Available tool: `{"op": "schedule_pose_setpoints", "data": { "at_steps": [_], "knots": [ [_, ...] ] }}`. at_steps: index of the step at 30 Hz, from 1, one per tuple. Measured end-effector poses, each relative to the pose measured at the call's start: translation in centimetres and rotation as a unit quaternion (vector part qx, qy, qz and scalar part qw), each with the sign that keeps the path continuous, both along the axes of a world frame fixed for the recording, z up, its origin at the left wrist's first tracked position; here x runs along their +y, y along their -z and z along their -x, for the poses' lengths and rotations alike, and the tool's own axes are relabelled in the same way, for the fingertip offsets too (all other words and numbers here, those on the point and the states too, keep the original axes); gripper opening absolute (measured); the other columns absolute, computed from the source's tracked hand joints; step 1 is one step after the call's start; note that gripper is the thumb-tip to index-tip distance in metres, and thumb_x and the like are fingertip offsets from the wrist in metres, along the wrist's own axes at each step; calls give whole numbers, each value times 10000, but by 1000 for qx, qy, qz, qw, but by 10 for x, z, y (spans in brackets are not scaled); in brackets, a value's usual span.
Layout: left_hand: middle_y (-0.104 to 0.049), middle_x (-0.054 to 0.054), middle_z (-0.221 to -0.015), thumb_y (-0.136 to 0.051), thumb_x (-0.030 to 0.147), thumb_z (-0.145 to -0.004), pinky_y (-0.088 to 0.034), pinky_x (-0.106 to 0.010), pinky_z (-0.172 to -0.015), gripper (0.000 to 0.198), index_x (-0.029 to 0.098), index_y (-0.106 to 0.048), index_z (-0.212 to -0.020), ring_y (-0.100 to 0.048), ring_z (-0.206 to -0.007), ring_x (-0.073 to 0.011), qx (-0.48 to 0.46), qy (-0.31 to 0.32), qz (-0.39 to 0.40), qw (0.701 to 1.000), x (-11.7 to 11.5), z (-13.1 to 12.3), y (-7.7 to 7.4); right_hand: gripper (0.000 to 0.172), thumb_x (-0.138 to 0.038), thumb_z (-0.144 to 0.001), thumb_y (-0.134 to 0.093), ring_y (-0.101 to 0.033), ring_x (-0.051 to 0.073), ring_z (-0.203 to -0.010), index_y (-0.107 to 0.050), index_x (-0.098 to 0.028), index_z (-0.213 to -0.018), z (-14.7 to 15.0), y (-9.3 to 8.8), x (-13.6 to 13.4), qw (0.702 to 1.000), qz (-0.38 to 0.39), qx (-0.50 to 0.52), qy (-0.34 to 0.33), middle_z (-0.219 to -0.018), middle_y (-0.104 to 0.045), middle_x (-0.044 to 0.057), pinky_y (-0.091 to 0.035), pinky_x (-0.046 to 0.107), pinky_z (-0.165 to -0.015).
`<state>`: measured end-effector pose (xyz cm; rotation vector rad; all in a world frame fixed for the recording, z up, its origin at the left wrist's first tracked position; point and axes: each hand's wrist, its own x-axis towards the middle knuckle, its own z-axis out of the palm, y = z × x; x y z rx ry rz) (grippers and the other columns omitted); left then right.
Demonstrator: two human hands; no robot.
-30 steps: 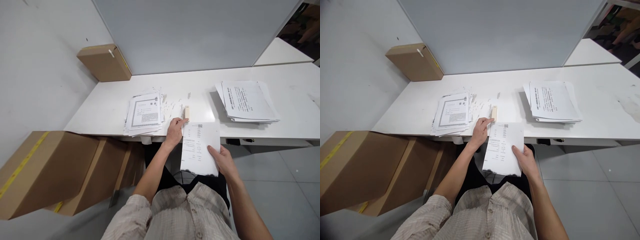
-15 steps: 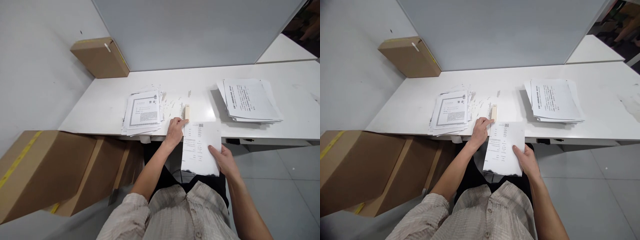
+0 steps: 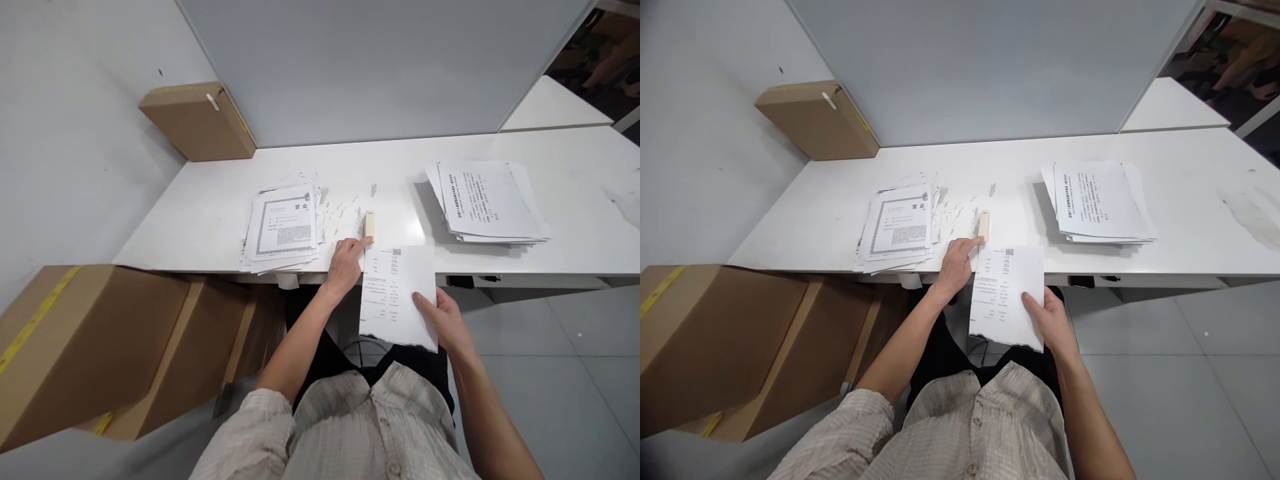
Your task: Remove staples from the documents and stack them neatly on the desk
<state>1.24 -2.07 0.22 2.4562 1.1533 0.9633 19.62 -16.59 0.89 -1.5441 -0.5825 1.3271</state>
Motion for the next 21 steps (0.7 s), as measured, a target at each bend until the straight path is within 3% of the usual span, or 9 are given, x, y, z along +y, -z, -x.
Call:
{"op": "schedule_pose_setpoints", "data": {
  "at_steps": [4,7,10,12,15,18,21],
  "knots": [
    [-586,-78,-982,-278,12,-838,-414,-332,-855,516,198,-459,-1284,-489,-929,-193,-16,14,0,1000,0,2,-3,457,-416,-705,-699,-684,251,-796,-600,-183,-1085,-14,-8,-10,999,10,-24,-27,-971,-715,84,-553,331,-635],
    [-597,-77,-987,-268,13,-833,-416,-328,-849,541,195,-416,-1321,-499,-925,-189,-24,6,10,1000,1,2,-4,472,-411,-672,-729,-684,248,-712,-608,-189,-1069,-40,-28,-23,999,8,-20,-44,-918,-720,81,-556,361,-591],
    [-600,-84,-990,-272,35,-847,-422,-331,-847,528,183,-381,-1342,-508,-924,-187,-37,-4,17,999,0,1,-3,455,-438,-650,-739,-678,252,-690,-632,-223,-1036,-77,-61,-22,993,-33,-96,54,-911,-718,75,-547,373,-553],
    [-598,-92,-1002,-285,51,-856,-429,-335,-846,519,176,-358,-1354,-509,-939,-190,-48,-12,23,998,-1,1,-2,412,-458,-675,-713,-670,248,-756,-642,-267,-1033,-104,-84,-5,967,-71,-209,130,-984,-704,60,-534,365,-581],
    [-597,-100,-1011,-291,40,-843,-440,-347,-846,533,164,-343,-1358,-507,-951,-198,-54,-19,29,998,-1,2,0,352,-446,-699,-682,-635,247,-884,-661,-266,-1001,-143,-113,41,923,-111,-328,168,-1084,-668,57,-492,382,-708],
    [-601,-103,-1015,-294,13,-814,-444,-364,-863,559,155,-352,-1351,-510,-954,-201,-54,-24,27,998,0,1,3,342,-433,-633,-712,-613,289,-889,-655,-201,-878,-176,-126,91,914,-28,-379,140,-985,-675,120,-438,432,-726],
    [-606,-105,-1026,-307,16,-808,-449,-368,-879,551,150,-368,-1339,-517,-966,-200,-63,-29,25,997,-2,0,4,422,-495,-576,-720,-547,367,-1022,-594,-204,-854,-192,-126,118,868,83,-477,114,-957,-658,170,-376,487,-802]
  ]
}}
